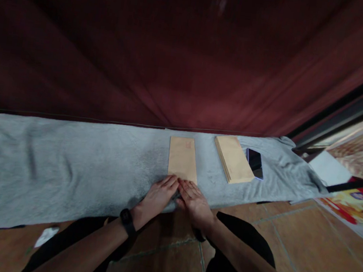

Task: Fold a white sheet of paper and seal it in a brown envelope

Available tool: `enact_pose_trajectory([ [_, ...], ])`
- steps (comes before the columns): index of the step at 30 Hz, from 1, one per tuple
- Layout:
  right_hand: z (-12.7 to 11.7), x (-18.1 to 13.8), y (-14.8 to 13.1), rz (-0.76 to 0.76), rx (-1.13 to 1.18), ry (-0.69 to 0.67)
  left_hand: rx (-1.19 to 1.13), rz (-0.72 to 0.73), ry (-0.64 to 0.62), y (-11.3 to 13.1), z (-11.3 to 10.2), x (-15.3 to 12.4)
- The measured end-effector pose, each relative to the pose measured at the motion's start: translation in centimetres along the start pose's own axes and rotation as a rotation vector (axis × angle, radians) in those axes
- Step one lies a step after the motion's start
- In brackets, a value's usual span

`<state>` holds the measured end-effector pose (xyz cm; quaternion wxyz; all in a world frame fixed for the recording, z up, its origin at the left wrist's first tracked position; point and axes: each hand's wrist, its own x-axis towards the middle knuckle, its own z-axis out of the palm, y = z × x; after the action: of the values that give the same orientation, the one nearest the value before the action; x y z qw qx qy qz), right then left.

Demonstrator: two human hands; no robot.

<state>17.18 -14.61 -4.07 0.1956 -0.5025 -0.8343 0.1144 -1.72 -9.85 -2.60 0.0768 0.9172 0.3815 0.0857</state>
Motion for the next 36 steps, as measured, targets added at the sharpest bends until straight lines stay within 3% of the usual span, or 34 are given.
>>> enact_pose_trajectory([
  [15, -1.5, -3.0, 2.3, 0.084, -0.186, 0.052, 0.17, -0.002, 0.047, -0.2, 0.2, -2.2],
  [22, -2.5, -2.8, 1.7, 0.149, -0.18, 0.096, 0.231, 0.0, 0.046, -0.1, -0.2, -2.4],
  [27, -1.5, -1.6, 0.6, 0.14, -0.166, 0.114, 0.279, 0.014, 0.089, 1.0, 0.2, -1.6],
  [32, 0.4, -0.6, 0.1, 0.009, -0.084, 0.061, 0.251, 0.003, 0.139, 2.2, 1.0, -1.2],
  [36, 0.5, -0.1, 0.3, 0.023, -0.047, 0.067, 0.2, -0.018, 0.172, 2.3, 1.5, -1.1],
])
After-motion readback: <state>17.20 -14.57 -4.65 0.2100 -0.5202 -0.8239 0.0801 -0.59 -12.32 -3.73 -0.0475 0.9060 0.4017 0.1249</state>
